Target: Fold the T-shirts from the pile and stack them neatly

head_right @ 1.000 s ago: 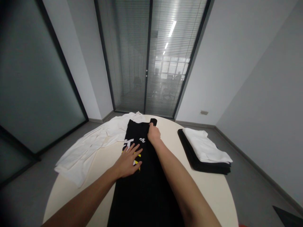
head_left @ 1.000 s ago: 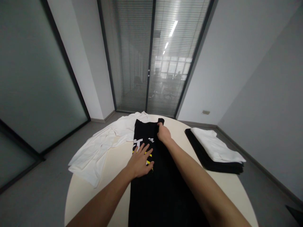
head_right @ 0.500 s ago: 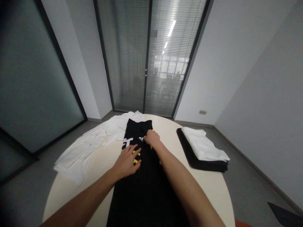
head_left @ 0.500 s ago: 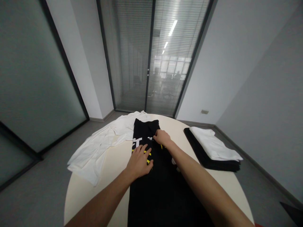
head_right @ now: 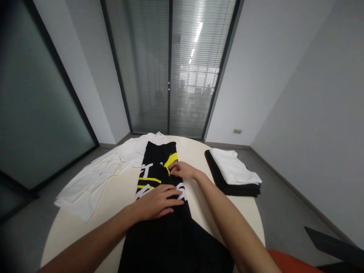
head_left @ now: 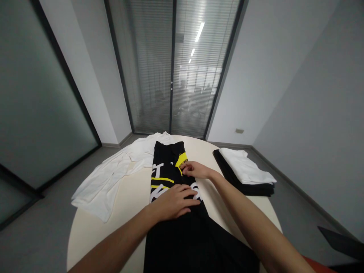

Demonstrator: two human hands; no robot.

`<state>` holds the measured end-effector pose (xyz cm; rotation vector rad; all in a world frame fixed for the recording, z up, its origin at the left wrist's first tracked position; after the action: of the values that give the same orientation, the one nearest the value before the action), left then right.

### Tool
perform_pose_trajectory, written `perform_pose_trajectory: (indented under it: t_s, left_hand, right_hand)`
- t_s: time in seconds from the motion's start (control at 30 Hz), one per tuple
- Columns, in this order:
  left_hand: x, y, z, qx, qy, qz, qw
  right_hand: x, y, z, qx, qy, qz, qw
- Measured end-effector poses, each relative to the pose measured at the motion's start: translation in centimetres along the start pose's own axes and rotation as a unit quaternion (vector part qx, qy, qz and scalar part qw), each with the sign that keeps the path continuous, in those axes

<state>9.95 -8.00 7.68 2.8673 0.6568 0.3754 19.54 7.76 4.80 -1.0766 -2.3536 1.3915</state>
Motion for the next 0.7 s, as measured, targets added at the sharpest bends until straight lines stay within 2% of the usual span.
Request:
perform_pose_trajectory:
  t_s: [0.1,0.2,0.33,0.43,0.53,0.63,0.7]
  left_hand:
    - [1.3,2.1,0.8,-0.005,-0.019,0.037,0.999]
    - [2.0,3.9,1.4,-0.013,-0.037,0.063,0.997]
    - [0.8,5.0,0.9,-0.067,-0.050,0.068,0.994]
    - [-0.7,4.9,0.3,-0.121,-0.076,0.030,0.989]
    - [-1.5,5.1,0.6,-0.151,-0.107,0.007,0.983]
    - [-1.2,6.3,1.3,-0.138,-0.098,0.029,0.985]
    - [-0.9,7.6,1.8,-0.113,-0.086,0.070,0.987]
  right_hand:
    - [-1.2,0.1,0.5,-0.036,-0.008,-0.036,0.999]
    - [-1.8,0.2,0.9,-0.092,0.001,-0.042,0.995]
    - [-2.2,0.3,1.1,-0.131,0.016,-0.045,0.990]
    - [-2.4,0.3,1.3,-0.136,0.005,-0.045,0.990]
    - [-2.7,0.0,1.3,-0.138,0.008,-0.053,0.989]
    - [-3.0,-0.4,1.5,-0.134,0.022,-0.076,0.988]
    - [-3.2,-0.6,1.7,-0.130,0.032,-0.097,0.986]
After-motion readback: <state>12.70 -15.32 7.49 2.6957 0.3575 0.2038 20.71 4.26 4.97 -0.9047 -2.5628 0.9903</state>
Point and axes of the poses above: each hand's wrist, its own x-axis towards the middle knuckle, its own z-axis out of the palm, y = z × x, the point moved 7 cm from there along x, towards the middle knuckle, and after that the axes turned 5 degrees about -y, right-handed, at the moved point
